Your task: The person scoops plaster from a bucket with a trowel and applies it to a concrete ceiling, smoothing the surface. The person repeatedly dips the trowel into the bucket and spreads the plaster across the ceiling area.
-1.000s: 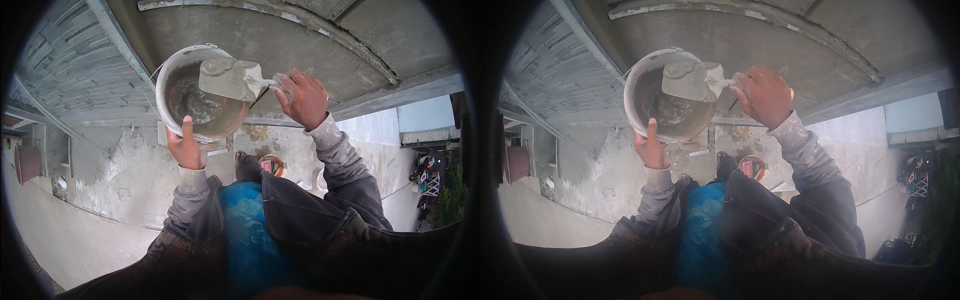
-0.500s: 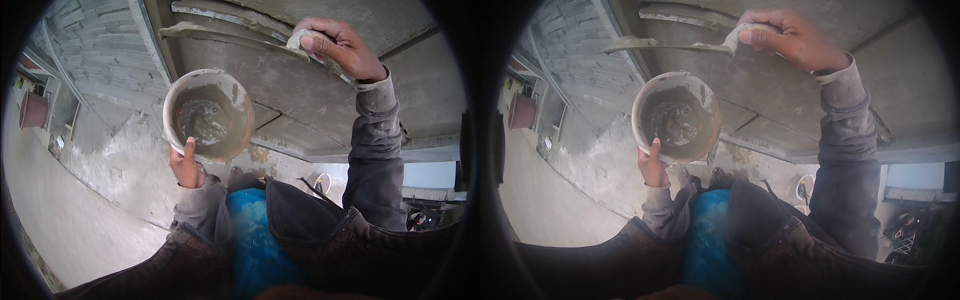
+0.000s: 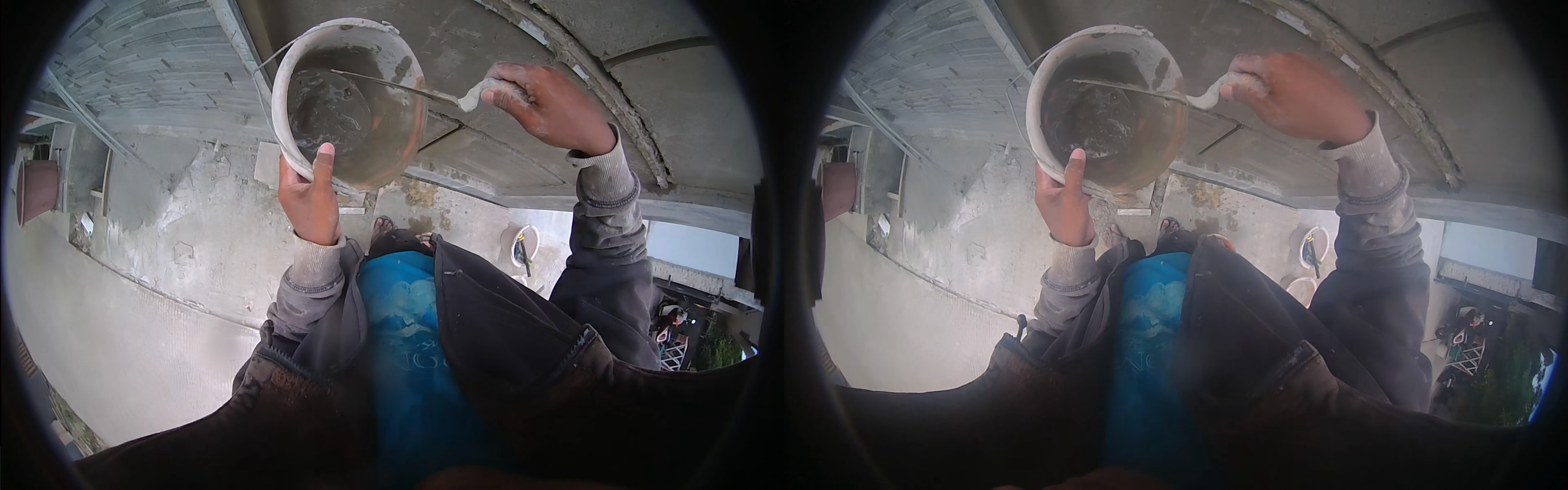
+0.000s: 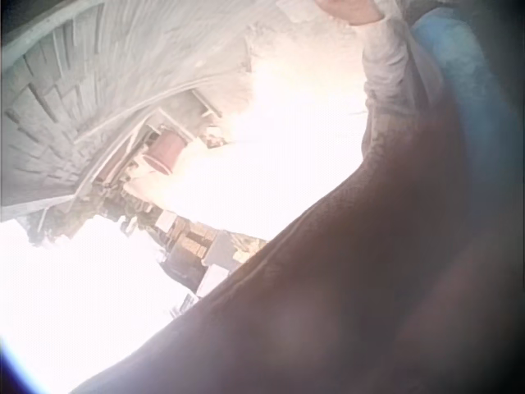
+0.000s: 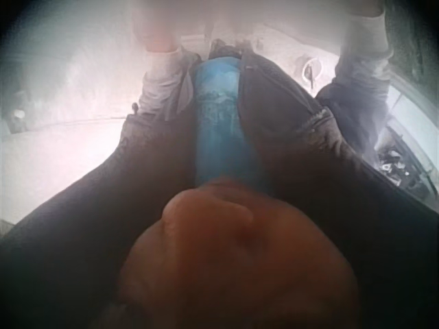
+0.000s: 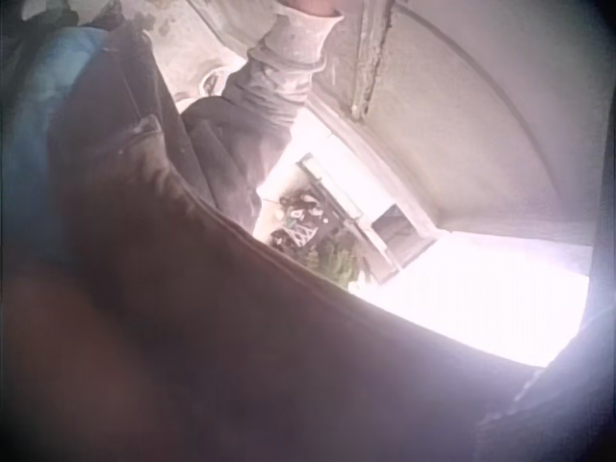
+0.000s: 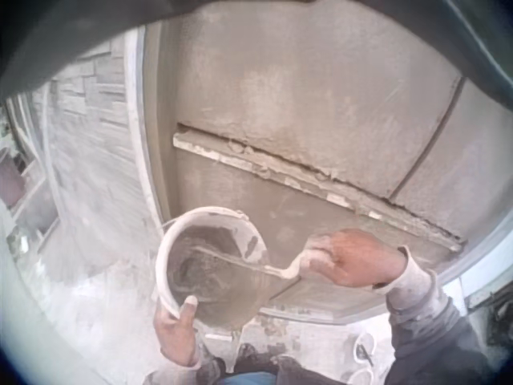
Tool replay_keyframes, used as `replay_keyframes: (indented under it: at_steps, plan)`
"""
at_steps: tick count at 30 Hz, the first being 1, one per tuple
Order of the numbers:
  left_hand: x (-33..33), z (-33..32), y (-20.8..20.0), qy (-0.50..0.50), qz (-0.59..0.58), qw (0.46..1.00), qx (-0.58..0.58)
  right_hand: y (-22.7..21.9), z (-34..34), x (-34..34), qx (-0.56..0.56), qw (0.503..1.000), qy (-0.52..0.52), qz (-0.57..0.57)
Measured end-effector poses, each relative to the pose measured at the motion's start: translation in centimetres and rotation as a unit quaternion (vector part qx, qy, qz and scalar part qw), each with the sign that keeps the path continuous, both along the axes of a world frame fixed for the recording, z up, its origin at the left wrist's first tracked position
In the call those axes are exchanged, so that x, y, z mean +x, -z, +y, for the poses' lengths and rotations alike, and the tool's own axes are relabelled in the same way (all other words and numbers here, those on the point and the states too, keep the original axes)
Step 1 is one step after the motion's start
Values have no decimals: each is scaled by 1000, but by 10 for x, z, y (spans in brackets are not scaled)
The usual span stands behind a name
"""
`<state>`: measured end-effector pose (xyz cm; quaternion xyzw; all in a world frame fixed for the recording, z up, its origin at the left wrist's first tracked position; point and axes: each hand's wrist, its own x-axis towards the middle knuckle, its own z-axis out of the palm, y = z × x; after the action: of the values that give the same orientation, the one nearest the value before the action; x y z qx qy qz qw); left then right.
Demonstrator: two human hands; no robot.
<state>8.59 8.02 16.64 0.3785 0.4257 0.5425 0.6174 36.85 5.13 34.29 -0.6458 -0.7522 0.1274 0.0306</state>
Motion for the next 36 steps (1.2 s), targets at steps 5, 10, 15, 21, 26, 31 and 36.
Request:
replay_keyframes:
  at_steps: [5, 10, 15, 21, 26, 31, 36]
  plan:
    - [20, -11, 1, -16, 36, 995, 87, 71, -10, -38, -86, 995, 51, -15]
    - [21, -19, 16, -37, 84, 981, 173, 85, 0, -72, -62, 986, 113, -106]
    - [15, -18, 3, -18, 71, 989, 129, 137, -22, -62, 200, 965, 82, -152]
    - [6, 23, -20, 0, 0, 1000, 30, 101, -20, -49, 296, 939, 103, -140]
    - [-3, 39, -15, -23, -108, 994, -12, 33, 5, -52, 325, 941, 61, -74]
    - [-22, 41, 2, -40, -39, 998, -8, -55, 56, -38, 191, 966, -74, 158]
    - [-27, 37, 3, -36, -45, 998, -40, -75, 134, -1, 52, 987, 0, 153]
